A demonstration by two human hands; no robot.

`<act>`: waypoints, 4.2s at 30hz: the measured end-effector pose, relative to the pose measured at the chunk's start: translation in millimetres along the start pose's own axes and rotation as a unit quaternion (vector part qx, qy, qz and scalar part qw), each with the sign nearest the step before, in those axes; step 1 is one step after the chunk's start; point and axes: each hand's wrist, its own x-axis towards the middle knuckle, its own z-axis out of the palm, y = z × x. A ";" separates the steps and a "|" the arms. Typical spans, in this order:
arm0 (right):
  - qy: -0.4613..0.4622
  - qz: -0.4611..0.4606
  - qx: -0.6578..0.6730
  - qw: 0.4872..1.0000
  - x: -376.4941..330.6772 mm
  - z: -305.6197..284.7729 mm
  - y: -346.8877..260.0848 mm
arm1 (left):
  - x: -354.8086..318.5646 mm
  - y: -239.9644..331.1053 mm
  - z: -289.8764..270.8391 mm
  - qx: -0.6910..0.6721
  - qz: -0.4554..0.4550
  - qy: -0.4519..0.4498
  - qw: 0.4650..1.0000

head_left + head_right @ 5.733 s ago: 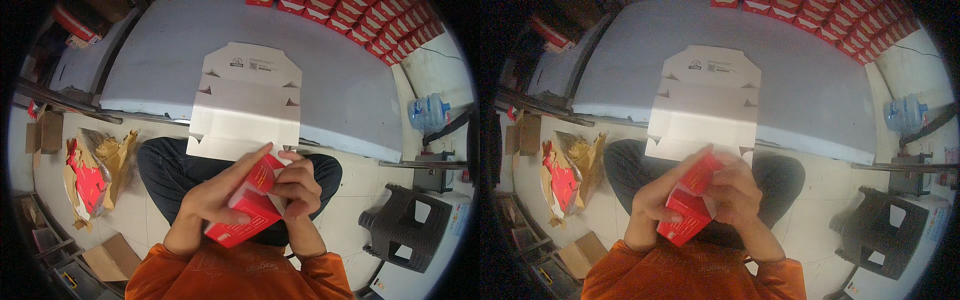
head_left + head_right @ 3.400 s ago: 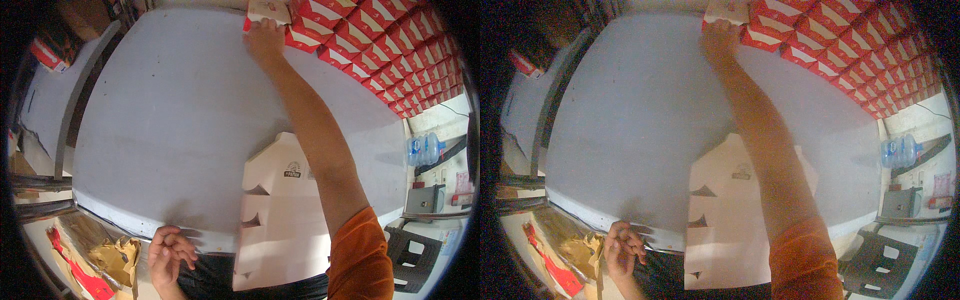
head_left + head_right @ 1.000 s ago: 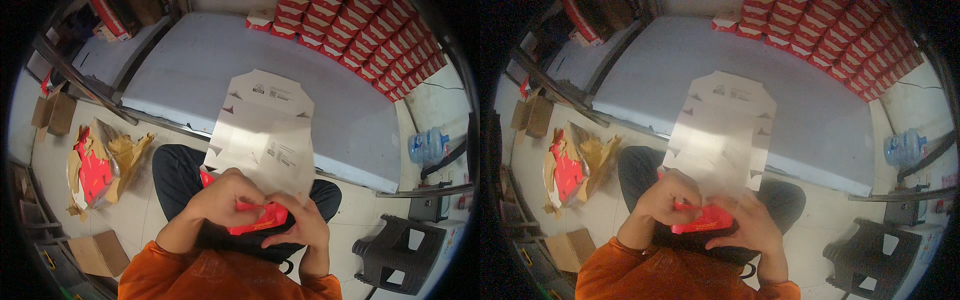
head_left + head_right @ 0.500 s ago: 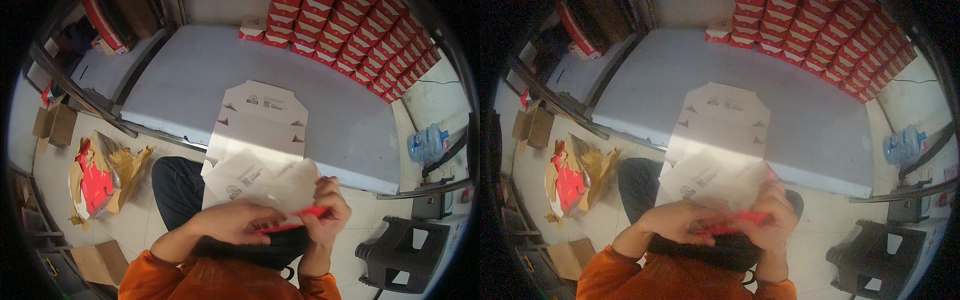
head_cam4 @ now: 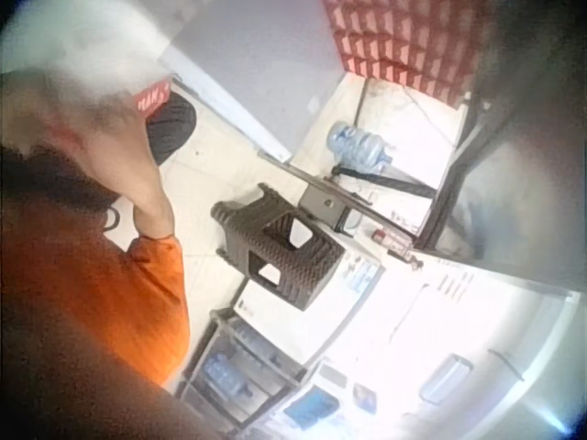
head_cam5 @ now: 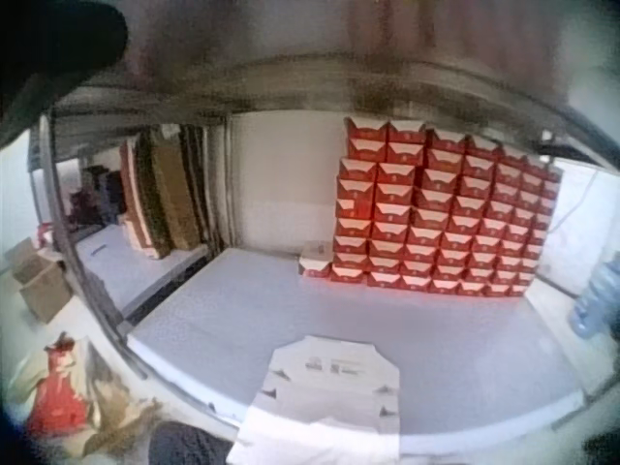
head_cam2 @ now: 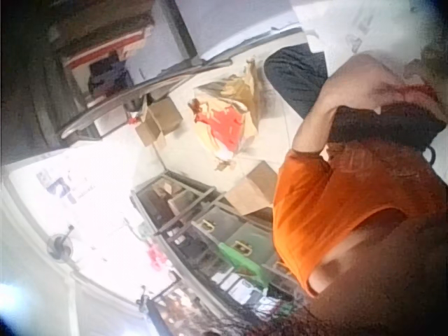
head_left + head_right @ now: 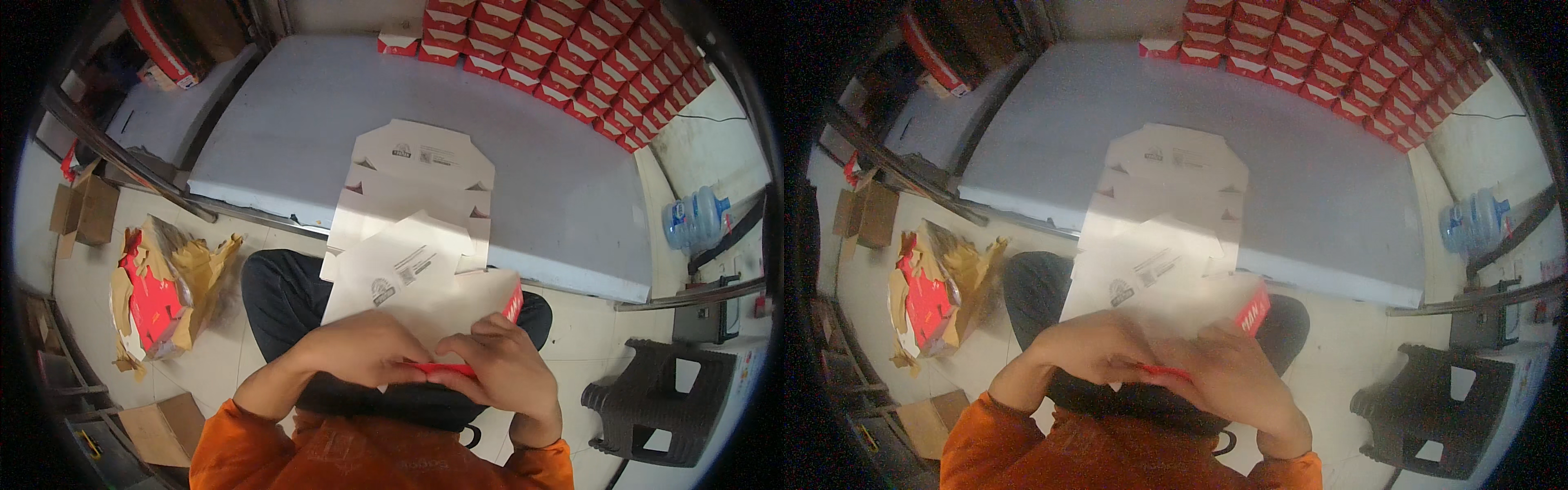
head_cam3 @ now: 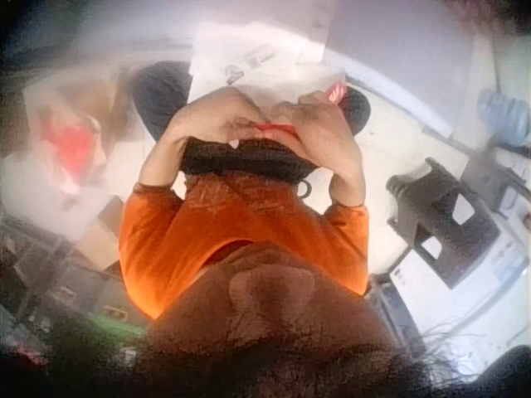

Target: The person assembles small red and white cardboard boxes from flat sheets, folding and tucking the flaps to form the box shape. The person then stacks the completed boxes on a nearby table.

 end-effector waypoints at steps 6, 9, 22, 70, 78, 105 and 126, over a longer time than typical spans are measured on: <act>0.422 -0.157 -0.099 0.887 4.0 23.4 21.8 | 11.3 39.8 -2.2 -0.232 -0.088 0.329 0.911; 0.362 -0.212 -0.200 0.885 8.5 48.6 33.1 | 19.3 39.7 2.0 -0.383 -0.032 0.430 0.817; 0.273 -0.055 -0.089 0.956 19.4 18.9 31.5 | 36.2 16.8 23.1 -0.341 -0.111 0.383 0.851; 0.155 -0.074 -0.013 0.985 33.7 -12.1 60.9 | 6.3 -58.7 -33.3 -0.198 0.048 -0.040 0.978; 0.148 0.125 0.420 0.887 26.3 65.1 106.4 | -35.9 -73.8 50.8 -0.247 0.097 0.445 0.855; 0.111 0.088 0.457 0.878 22.3 97.5 77.0 | -20.3 -77.4 19.5 -0.545 0.200 0.364 0.728; 0.020 -0.267 -0.107 0.957 104.4 28.8 11.0 | -97.0 -112.0 -76.1 -0.637 -0.169 0.297 0.691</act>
